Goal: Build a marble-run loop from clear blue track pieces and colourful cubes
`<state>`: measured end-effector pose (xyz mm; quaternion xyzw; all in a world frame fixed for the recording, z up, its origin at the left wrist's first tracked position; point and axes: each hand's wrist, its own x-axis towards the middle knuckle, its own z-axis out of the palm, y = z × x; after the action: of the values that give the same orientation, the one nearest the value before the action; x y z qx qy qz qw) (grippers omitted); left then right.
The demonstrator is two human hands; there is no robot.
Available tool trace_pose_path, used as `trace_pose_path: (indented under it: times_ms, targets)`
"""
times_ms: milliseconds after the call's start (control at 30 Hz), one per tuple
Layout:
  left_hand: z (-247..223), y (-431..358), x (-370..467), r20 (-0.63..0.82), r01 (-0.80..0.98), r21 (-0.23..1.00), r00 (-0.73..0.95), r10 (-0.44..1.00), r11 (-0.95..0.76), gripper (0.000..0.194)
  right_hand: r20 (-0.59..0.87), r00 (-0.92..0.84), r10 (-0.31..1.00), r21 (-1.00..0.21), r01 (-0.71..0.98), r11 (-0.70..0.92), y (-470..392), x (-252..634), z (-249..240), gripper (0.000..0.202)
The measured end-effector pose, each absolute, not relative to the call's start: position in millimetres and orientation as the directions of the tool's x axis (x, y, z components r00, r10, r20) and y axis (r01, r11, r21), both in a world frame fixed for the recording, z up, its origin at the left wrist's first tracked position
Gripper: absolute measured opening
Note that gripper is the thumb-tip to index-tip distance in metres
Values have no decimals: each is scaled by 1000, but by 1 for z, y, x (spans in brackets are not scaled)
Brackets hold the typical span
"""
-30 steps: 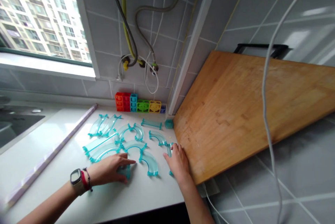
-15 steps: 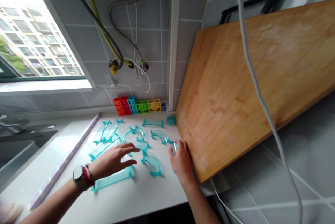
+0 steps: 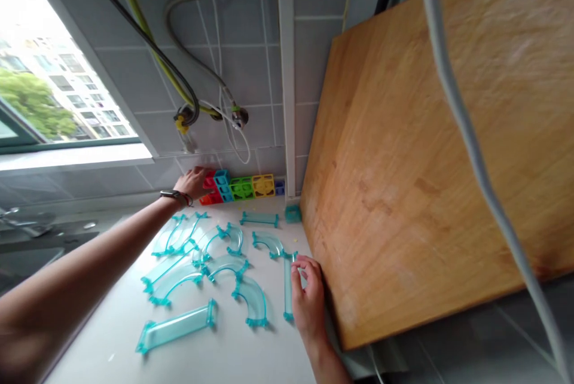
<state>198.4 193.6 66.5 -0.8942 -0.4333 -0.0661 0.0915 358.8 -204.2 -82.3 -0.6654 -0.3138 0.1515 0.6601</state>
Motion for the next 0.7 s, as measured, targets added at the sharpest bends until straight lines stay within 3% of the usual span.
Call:
trace_pose_path:
  times_ms: [167,367,567,700]
  targets:
    - [64,216,201,141,778,-104,628,765,-619,48,247,730,637,-957,287,42,-205,356,-83,18]
    - [58,183,230,185,756,-32,647,740,-653,74,295,672,679,-925,379,28,-204,352,-78,15]
    - [13,75,308,68,472,172,870,488,-865,49,267,671,692,-936,351,21,-205,352,-79,20]
    - [-14,33,342,73,429,267,884,462,-863,36,237,670,704,-943,333,0,-207,355,-86,23]
